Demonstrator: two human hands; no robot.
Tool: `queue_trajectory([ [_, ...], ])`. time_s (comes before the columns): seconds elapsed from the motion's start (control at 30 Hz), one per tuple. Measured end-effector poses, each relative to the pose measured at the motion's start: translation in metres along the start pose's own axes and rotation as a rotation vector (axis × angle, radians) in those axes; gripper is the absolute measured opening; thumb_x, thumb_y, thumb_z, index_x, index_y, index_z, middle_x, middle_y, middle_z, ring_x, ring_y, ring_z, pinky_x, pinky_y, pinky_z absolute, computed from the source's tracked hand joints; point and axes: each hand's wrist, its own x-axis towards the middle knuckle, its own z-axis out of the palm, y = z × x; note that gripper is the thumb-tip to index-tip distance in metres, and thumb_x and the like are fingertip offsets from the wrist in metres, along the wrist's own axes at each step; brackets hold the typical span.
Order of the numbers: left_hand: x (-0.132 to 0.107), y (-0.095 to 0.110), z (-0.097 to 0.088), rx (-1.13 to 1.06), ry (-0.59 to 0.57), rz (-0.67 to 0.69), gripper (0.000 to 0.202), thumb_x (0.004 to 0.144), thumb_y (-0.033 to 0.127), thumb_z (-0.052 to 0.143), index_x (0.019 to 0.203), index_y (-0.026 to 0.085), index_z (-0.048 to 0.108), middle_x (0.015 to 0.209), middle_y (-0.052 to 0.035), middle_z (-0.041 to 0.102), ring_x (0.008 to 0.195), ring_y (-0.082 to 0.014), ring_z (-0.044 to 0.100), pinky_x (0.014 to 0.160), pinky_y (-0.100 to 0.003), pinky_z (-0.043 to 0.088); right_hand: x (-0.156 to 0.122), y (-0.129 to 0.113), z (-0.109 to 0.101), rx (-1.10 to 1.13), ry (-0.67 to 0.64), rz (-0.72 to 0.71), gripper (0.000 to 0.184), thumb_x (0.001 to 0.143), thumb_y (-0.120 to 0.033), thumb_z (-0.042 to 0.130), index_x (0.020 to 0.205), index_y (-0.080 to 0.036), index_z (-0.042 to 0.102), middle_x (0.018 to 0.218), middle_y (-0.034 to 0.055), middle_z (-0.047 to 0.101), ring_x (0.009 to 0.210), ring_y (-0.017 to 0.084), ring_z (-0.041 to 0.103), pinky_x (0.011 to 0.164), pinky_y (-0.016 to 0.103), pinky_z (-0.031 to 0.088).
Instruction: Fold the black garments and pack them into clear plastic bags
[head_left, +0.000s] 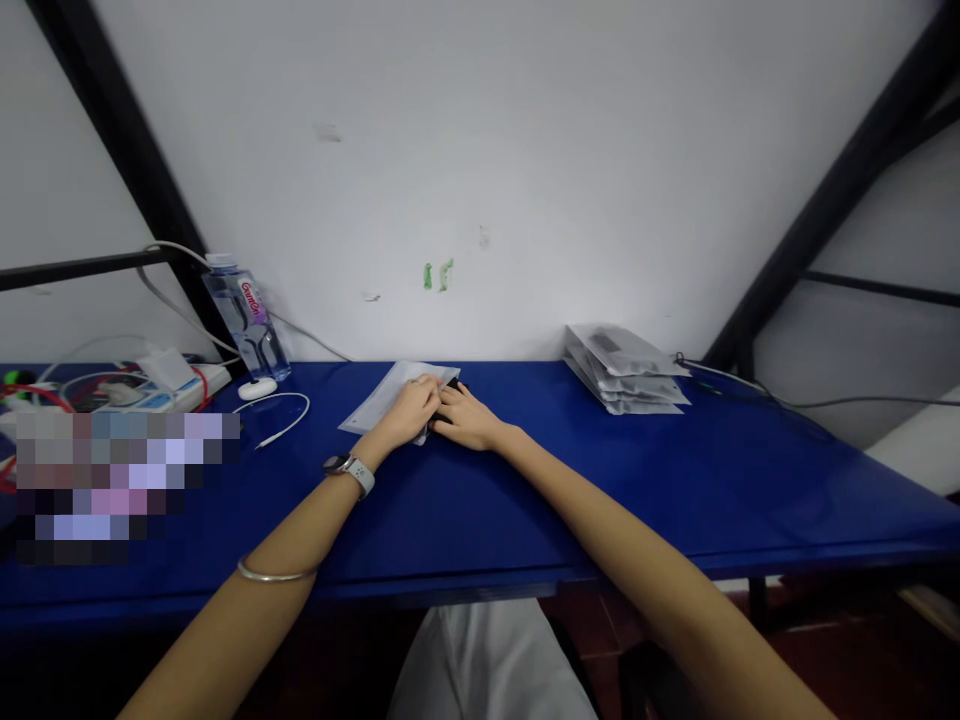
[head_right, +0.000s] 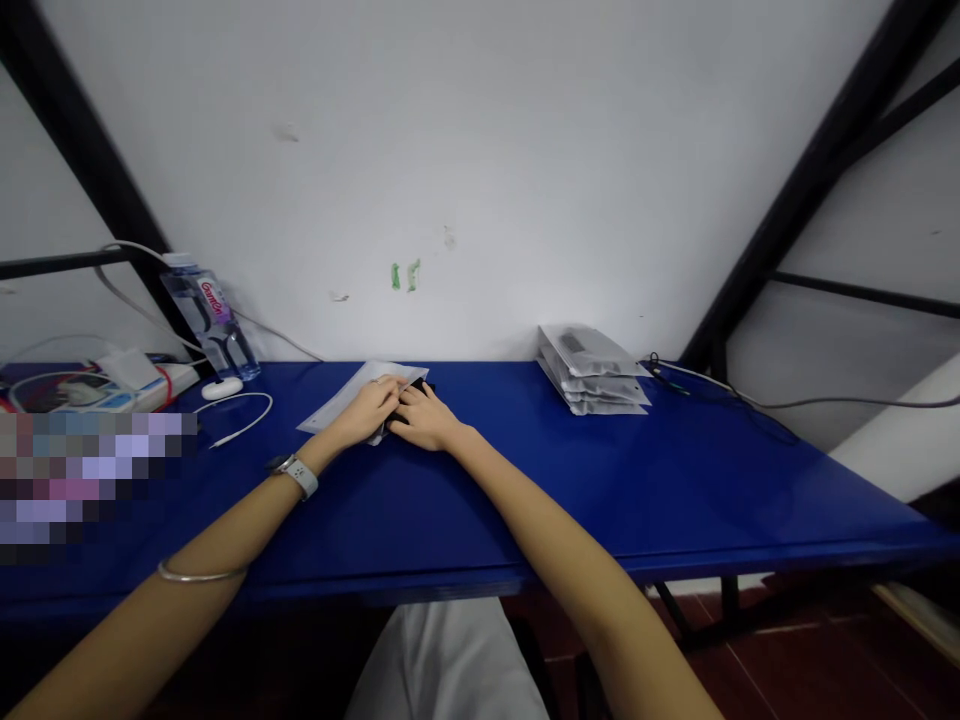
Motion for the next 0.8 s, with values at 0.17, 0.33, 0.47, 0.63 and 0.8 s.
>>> queue_trajectory([
  [0.17, 0.003, -0.003, 0.002, 0.028, -0.006, 0.038, 0.022, 0.085, 0.017, 0.036, 0.079, 0.017, 0.056, 0.113, -0.0119, 0.063, 0.110, -0.0232, 0.055, 0.101, -0.043, 0.042, 0.023, -0.002, 0.014, -0.020, 0.023, 0.248, 0.048, 0.094, -0.030, 0.041, 0.138, -0.011, 0.046, 0.149, 0.0169, 0.035, 0.140, 0.027, 0.026, 0.116, 0.049, 0.012],
  [0.33, 0.002, -0.007, -0.002, -0.055, 0.014, 0.022, 0.024, 0.086, 0.019, 0.036, 0.083, 0.018, 0.060, 0.118, -0.0094, 0.063, 0.113, -0.0213, 0.055, 0.102, -0.041, 0.042, 0.029, -0.011, 0.018, 0.060, 0.024, 0.251, 0.056, 0.091, -0.033, 0.049, 0.141, -0.009, 0.041, 0.148, 0.0201, 0.035, 0.139, 0.031, 0.026, 0.114, 0.054, 0.014],
  [0.47, 0.001, -0.005, -0.008, -0.126, 0.013, -0.009, 0.026, 0.087, 0.022, 0.036, 0.083, 0.018, 0.061, 0.122, -0.0097, 0.063, 0.112, -0.0219, 0.057, 0.100, -0.041, 0.044, 0.015, -0.001, -0.002, 0.314, -0.039, 0.018, 0.054, 0.089, -0.035, 0.055, 0.137, -0.014, 0.045, 0.146, 0.0152, 0.041, 0.134, 0.026, 0.036, 0.112, 0.048, 0.025],
  [0.63, -0.001, -0.002, -0.009, -0.152, 0.008, -0.021, 0.027, 0.089, 0.025, 0.036, 0.087, 0.018, 0.062, 0.125, -0.0098, 0.062, 0.115, -0.0218, 0.057, 0.102, -0.039, 0.042, 0.000, 0.010, -0.018, 0.420, -0.050, -0.032, 0.048, 0.089, -0.030, 0.057, 0.135, -0.019, 0.048, 0.144, 0.0090, 0.046, 0.134, 0.023, 0.037, 0.113, 0.047, 0.022],
  [0.8, -0.001, -0.003, -0.004, -0.096, -0.031, 0.013, 0.027, 0.088, 0.022, 0.036, 0.089, 0.018, 0.062, 0.123, -0.0095, 0.062, 0.115, -0.0210, 0.056, 0.103, -0.040, 0.041, 0.004, 0.003, -0.003, 0.137, -0.034, 0.008, 0.040, 0.095, -0.035, 0.046, 0.131, -0.019, 0.053, 0.141, 0.0104, 0.049, 0.137, 0.025, 0.032, 0.114, 0.056, 0.004],
])
